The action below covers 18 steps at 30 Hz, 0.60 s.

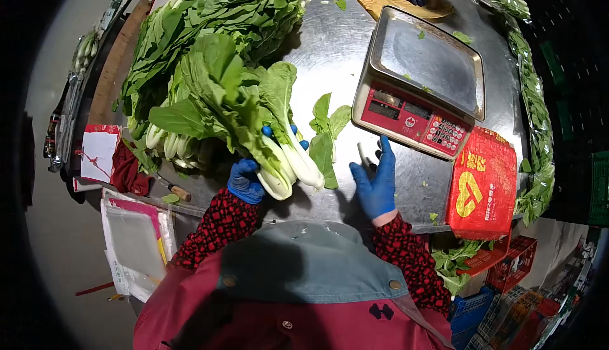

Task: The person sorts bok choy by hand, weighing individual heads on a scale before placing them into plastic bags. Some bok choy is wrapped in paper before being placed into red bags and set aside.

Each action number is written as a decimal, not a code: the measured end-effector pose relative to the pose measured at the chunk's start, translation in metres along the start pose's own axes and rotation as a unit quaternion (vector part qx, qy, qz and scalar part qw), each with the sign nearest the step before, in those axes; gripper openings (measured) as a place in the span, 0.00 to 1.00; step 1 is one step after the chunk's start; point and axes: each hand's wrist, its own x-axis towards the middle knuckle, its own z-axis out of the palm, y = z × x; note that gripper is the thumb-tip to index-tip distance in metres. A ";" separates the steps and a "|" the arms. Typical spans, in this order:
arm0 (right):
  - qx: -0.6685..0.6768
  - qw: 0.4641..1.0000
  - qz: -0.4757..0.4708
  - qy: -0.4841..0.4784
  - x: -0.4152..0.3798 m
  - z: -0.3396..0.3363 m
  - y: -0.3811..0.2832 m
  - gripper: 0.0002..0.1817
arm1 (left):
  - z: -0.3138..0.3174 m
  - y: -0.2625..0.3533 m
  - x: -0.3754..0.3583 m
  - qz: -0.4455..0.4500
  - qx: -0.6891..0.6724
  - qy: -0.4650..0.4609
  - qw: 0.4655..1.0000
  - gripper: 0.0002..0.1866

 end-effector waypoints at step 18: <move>0.462 0.876 0.115 -0.078 -0.006 0.004 -0.045 0.35 | 0.023 -0.034 0.011 -0.068 0.119 0.236 0.962 0.23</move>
